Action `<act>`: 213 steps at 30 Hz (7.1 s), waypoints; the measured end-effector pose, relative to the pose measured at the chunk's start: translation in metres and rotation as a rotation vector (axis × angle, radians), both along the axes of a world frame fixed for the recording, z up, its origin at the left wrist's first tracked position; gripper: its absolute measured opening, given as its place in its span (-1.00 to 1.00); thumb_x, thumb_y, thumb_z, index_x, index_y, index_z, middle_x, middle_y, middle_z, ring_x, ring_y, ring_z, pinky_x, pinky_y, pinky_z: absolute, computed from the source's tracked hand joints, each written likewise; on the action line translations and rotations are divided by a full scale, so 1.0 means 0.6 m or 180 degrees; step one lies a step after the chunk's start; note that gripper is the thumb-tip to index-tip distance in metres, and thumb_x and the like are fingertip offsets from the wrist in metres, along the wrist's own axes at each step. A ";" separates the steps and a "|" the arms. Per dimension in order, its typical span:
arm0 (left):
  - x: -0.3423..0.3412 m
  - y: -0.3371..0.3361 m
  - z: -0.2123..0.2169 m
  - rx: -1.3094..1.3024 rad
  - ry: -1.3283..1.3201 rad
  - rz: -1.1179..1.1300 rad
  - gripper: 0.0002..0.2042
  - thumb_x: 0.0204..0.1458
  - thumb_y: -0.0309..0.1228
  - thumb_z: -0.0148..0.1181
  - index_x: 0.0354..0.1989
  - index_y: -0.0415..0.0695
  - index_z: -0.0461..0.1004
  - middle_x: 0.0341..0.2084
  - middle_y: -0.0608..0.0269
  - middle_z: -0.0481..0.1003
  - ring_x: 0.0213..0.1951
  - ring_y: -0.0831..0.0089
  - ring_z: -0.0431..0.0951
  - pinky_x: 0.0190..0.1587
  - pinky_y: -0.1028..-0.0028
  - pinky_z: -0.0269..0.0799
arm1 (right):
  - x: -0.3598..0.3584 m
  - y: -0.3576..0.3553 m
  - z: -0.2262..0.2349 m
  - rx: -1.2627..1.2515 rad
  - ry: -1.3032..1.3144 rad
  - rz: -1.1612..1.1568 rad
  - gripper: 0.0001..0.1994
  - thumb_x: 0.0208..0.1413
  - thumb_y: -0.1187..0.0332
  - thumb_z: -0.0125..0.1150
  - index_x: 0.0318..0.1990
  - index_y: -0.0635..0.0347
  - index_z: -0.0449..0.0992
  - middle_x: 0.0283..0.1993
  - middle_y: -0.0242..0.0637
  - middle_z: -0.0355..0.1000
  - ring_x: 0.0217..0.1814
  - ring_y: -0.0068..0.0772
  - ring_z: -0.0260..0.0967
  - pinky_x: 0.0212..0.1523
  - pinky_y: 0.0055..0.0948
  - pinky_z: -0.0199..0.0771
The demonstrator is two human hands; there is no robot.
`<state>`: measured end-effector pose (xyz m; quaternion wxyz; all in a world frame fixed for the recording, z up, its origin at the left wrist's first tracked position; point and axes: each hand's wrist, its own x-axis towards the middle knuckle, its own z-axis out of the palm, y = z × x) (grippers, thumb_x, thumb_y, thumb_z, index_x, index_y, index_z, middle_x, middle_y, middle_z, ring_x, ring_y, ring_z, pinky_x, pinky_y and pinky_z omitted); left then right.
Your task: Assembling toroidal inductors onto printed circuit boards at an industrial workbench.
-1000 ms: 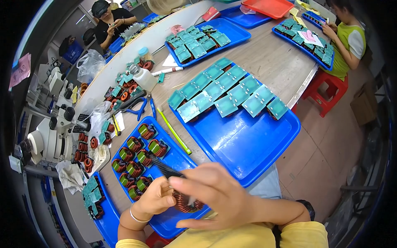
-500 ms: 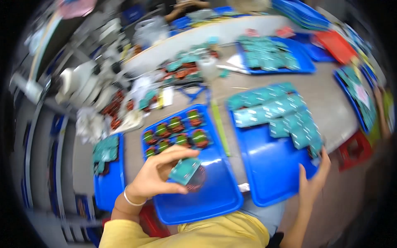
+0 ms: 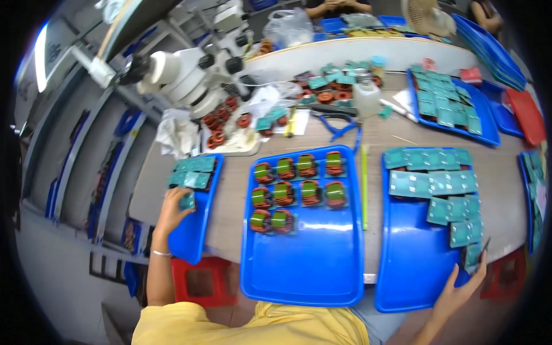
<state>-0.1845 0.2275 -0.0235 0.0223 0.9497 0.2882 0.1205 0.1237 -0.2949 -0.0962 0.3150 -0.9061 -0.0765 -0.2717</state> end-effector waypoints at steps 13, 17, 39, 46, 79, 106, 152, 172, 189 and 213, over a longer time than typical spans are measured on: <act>-0.069 0.096 -0.101 0.0927 0.0028 0.0583 -0.26 -0.50 -0.73 0.24 0.05 0.00 0.34 0.02 0.04 0.23 0.06 0.07 0.22 0.12 0.22 0.12 | 0.016 0.004 0.044 0.0247 -0.0078 0.0041 -0.37 -0.23 0.56 0.28 0.11 0.22 0.21 0.03 -0.13 0.21 0.05 -0.17 0.24 0.05 -0.33 0.23; -0.032 0.051 -0.063 0.1014 -0.0276 0.0604 -0.33 -0.35 -0.68 0.16 0.11 -0.05 0.28 0.05 0.05 0.20 0.09 0.06 0.20 0.14 0.24 0.08 | 0.021 0.000 0.033 0.0369 0.0033 0.0082 -0.31 -0.27 0.58 0.30 0.13 0.18 0.18 0.06 -0.14 0.19 0.06 -0.19 0.26 0.04 -0.31 0.28; 0.321 -0.365 0.061 -0.1126 -0.1021 -0.4181 -0.43 -0.35 -0.24 0.41 -0.05 -0.05 0.40 -0.14 0.35 0.44 -0.04 0.30 0.37 0.18 0.04 -0.05 | -0.112 0.168 0.176 0.3656 0.2460 0.3305 -0.23 -0.16 0.65 0.27 0.23 0.27 -0.01 0.13 -0.21 0.13 0.09 -0.29 0.27 -0.02 -0.39 0.37; 0.322 -0.350 0.061 -0.3003 -0.1054 -0.3812 -0.42 -0.42 -0.28 0.50 -0.15 -0.22 0.41 -0.23 0.16 0.48 -0.16 0.29 0.46 0.06 0.17 0.21 | -0.110 0.179 0.151 0.3612 0.1075 0.2221 -0.71 0.05 0.43 0.10 -0.09 0.37 0.32 -0.31 -0.14 0.41 -0.30 -0.29 0.42 -0.21 -0.38 0.41; 0.325 -0.361 0.028 -0.5713 -0.0351 -0.3440 -0.23 -0.26 -0.67 0.32 0.17 -0.24 0.03 -0.02 0.10 0.18 0.13 0.22 0.21 0.20 0.28 0.10 | -0.140 0.172 0.134 0.1643 0.0313 0.2909 -0.07 -0.42 0.52 0.49 0.19 0.30 0.01 -0.04 -0.15 0.10 -0.11 -0.17 0.34 -0.10 -0.26 0.42; 0.321 -0.355 0.041 -0.4682 -0.0645 -0.3346 -0.32 -0.31 -0.56 0.41 0.06 -0.33 0.19 -0.07 0.01 0.29 -0.01 0.26 0.35 0.09 0.38 0.26 | -0.127 0.177 0.134 0.1989 0.0374 0.2995 -0.23 -0.28 0.46 0.43 0.13 0.39 0.11 0.00 -0.03 0.24 0.06 -0.22 0.27 -0.04 -0.44 0.30; 0.322 -0.353 0.051 -0.2833 -0.1157 -0.3084 -0.40 -0.44 -0.49 0.47 -0.10 -0.22 0.35 -0.19 0.16 0.46 -0.14 0.30 0.43 -0.08 0.41 0.27 | -0.145 0.179 0.136 0.2440 0.0145 0.3035 -0.18 -0.25 0.56 0.33 0.20 0.37 -0.05 0.07 -0.06 0.03 -0.08 -0.06 0.40 -0.05 -0.32 0.34; 0.316 -0.349 0.055 -0.3904 -0.0850 -0.3389 -0.36 -0.46 -0.61 0.45 -0.09 -0.23 0.26 -0.14 -0.01 0.35 -0.06 0.27 0.36 0.00 0.36 0.28 | -0.149 0.194 0.120 0.1831 0.0473 0.2785 -0.21 -0.30 0.46 0.44 0.14 0.30 0.08 -0.02 -0.12 0.37 0.01 -0.35 0.24 -0.05 -0.47 0.17; 0.311 -0.355 0.044 -0.4762 -0.0749 -0.3200 -0.24 -0.46 -0.62 0.46 0.02 -0.26 0.17 -0.14 0.05 0.27 -0.04 0.30 0.35 0.02 0.35 0.28 | -0.141 0.185 0.132 0.1615 0.0298 0.3060 0.00 -0.41 0.52 0.49 0.21 0.30 -0.12 -0.01 -0.07 0.03 -0.12 -0.08 0.39 -0.13 -0.24 0.47; 0.319 -0.350 0.058 -0.3763 -0.0227 -0.3229 -0.22 -0.45 -0.58 0.45 0.07 -0.33 0.18 -0.15 0.10 0.25 -0.08 0.30 0.37 0.01 0.38 0.29 | -0.126 0.179 0.149 0.1553 -0.0047 0.2814 -0.19 -0.32 0.45 0.46 0.12 0.38 0.09 0.01 0.00 0.19 -0.06 -0.19 0.35 -0.11 -0.48 0.38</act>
